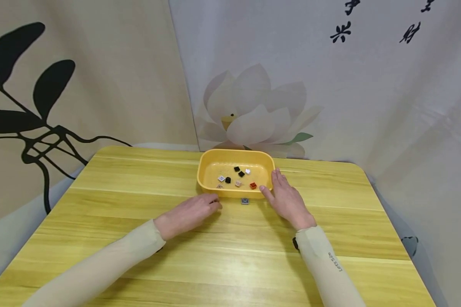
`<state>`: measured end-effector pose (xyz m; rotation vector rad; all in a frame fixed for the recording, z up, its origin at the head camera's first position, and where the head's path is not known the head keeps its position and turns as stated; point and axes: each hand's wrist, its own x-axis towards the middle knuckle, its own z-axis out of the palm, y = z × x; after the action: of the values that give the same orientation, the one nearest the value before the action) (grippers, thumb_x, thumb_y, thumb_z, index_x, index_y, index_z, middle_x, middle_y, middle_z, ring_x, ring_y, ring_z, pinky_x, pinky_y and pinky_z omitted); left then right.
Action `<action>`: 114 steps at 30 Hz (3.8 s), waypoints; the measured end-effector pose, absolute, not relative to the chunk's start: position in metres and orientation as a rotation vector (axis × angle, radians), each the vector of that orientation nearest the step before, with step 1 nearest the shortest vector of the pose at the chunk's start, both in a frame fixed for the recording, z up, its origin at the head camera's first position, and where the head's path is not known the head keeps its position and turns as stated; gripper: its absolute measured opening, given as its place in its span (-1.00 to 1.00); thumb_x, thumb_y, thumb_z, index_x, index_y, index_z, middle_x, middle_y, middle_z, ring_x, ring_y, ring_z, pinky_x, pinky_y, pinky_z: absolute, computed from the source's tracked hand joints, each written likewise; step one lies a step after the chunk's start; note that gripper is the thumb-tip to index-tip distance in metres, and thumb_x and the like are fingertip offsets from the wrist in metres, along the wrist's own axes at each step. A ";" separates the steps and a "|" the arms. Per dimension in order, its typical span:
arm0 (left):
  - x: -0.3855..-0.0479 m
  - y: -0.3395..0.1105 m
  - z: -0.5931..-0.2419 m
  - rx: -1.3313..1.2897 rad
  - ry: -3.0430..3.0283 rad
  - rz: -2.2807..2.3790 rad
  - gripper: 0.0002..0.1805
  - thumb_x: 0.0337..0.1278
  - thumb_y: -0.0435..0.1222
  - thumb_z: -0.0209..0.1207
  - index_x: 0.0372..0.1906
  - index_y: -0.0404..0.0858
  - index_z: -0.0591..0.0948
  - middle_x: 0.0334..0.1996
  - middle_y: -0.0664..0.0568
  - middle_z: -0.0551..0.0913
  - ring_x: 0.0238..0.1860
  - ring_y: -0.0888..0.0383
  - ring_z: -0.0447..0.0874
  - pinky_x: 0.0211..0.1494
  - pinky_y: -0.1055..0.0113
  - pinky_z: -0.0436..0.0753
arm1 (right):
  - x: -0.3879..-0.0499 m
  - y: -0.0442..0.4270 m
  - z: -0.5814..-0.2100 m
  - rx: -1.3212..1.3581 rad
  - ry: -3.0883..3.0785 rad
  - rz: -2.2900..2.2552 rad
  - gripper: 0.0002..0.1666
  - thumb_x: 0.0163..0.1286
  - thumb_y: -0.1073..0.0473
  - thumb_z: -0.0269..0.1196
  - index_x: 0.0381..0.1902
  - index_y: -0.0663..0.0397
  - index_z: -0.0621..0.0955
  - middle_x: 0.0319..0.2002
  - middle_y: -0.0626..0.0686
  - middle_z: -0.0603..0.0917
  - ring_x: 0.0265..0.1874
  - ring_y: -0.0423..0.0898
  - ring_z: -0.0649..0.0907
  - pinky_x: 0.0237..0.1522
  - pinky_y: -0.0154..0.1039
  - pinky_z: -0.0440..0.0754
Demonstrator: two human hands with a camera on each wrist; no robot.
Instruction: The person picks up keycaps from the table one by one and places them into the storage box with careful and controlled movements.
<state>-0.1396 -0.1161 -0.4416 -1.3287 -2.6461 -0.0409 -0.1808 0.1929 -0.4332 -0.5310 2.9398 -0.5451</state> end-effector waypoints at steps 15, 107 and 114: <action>-0.146 -0.119 -0.421 -1.278 -2.513 -0.203 -0.72 0.24 -0.63 0.27 -0.02 -0.33 0.72 -0.06 -0.06 0.67 -0.09 0.14 0.68 0.01 0.40 0.68 | -0.181 0.192 -0.433 -0.523 2.930 -0.553 0.03 0.67 -0.32 -0.15 0.61 0.45 -0.06 0.63 0.37 -0.11 0.59 0.32 0.02 0.53 0.24 0.07; -0.204 -0.120 -0.425 -0.605 -2.843 -0.559 -0.22 0.38 0.15 0.15 0.52 -0.21 0.38 0.54 -0.20 0.27 0.54 -0.20 0.20 0.46 -0.26 0.30 | -0.183 0.195 -0.437 -0.476 2.912 -0.581 0.04 0.66 -0.37 -0.20 0.63 0.38 -0.11 0.65 0.29 -0.18 0.61 0.28 -0.03 0.54 0.22 0.05; -0.197 -0.142 -0.439 -0.504 -3.042 -0.583 0.14 0.31 0.45 -0.07 0.68 -0.24 -0.01 0.68 -0.17 -0.13 0.64 -0.26 -0.18 0.51 -0.42 -0.03 | -0.183 0.191 -0.436 -0.476 2.909 -0.592 0.02 0.67 -0.33 -0.15 0.63 0.37 -0.10 0.65 0.32 -0.14 0.61 0.29 -0.02 0.54 0.23 0.04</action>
<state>-0.1965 -0.1416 -0.4386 -0.5039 -3.0424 -0.5827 -0.1833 0.1911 -0.4357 -0.4759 2.9088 -0.5917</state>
